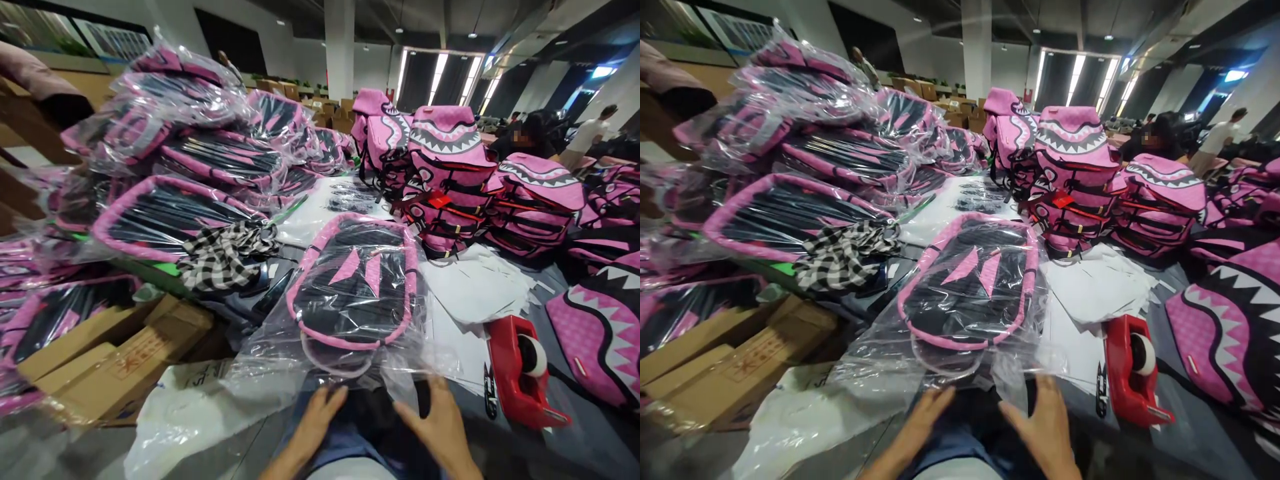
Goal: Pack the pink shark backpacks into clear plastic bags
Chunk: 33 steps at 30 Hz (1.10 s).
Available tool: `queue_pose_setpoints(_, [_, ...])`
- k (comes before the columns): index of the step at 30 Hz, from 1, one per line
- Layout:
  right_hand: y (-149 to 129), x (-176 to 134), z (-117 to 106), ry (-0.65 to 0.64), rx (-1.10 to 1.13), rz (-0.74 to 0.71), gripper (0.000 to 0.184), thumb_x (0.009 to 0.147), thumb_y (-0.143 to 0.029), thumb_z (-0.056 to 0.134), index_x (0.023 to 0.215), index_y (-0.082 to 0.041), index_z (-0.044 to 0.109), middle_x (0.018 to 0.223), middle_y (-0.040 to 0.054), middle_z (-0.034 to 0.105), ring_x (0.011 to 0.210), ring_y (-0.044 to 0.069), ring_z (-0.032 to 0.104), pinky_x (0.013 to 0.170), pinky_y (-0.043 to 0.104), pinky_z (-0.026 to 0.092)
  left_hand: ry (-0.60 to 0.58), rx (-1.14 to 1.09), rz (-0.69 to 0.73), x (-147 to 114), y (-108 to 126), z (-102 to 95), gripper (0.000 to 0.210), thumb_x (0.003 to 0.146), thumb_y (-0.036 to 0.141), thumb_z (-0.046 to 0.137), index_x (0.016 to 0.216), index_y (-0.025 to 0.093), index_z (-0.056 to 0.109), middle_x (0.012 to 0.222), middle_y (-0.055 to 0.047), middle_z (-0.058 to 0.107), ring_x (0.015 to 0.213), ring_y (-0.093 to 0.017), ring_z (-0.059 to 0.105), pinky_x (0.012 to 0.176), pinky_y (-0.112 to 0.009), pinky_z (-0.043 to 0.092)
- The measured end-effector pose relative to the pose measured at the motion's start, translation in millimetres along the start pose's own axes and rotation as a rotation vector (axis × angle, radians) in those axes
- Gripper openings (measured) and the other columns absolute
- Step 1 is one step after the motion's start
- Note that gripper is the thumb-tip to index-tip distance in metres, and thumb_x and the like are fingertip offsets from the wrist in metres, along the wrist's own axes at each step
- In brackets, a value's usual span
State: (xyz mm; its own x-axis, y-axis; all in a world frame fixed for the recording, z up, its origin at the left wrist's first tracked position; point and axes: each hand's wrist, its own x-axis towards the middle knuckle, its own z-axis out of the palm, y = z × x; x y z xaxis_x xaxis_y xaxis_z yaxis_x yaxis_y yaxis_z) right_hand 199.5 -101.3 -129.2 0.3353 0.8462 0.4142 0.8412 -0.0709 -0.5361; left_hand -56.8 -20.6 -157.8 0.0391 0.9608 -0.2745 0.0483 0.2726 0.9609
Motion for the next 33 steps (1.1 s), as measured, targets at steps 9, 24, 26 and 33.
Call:
queue_pose_setpoints(9, [-25, -3, 12, 0.259, -0.239, -0.283, 0.028, 0.098, -0.019, 0.04, 0.118, -0.02, 0.059, 0.099, 0.0128, 0.068, 0.089, 0.027, 0.066, 0.077, 0.04, 0.055, 0.032, 0.128, 0.185, 12, -18, 53.4, 0.046, 0.062, 0.057, 0.075, 0.091, 0.021, 0.072, 0.101, -0.011, 0.075, 0.114, -0.035, 0.064, 0.111, -0.048, 0.04])
queue_pose_setpoints(24, [-9, -4, -37, -0.555, 0.28, 0.055, 0.014, 0.076, -0.019, 0.053, 0.082, -0.022, 0.066, 0.076, -0.0003, 0.068, 0.07, 0.019, 0.062, 0.064, 0.024, 0.043, -0.468, -0.23, -0.119, -33, 51, 37.5, 0.042, 0.064, 0.051, 0.089, 0.078, 0.016, 0.07, 0.078, -0.002, 0.069, 0.076, -0.016, 0.063, 0.074, -0.026, 0.047])
queue_pose_setpoints(26, [-24, -9, -35, -0.666, 0.527, 0.132, 0.02, 0.086, -0.033, 0.052, 0.081, -0.02, 0.066, 0.077, 0.0007, 0.067, 0.074, 0.019, 0.06, 0.068, 0.024, 0.045, -0.5, -0.189, -0.116, -33, 51, 43.1, 0.043, 0.061, 0.05, 0.091, 0.078, 0.016, 0.072, 0.081, -0.004, 0.071, 0.082, -0.018, 0.063, 0.079, -0.027, 0.046])
queue_pose_setpoints(33, [-26, -29, -35, -0.681, 0.929, 0.391, 0.06, 0.089, -0.072, 0.048, 0.094, -0.017, 0.072, 0.082, 0.005, 0.068, 0.084, 0.026, 0.063, 0.081, 0.037, 0.052, -0.522, -0.341, -0.191, -31, 39, 56.7, 0.05, 0.059, 0.048, 0.093, 0.089, 0.017, 0.068, 0.088, -0.004, 0.073, 0.086, -0.02, 0.069, 0.086, -0.031, 0.051])
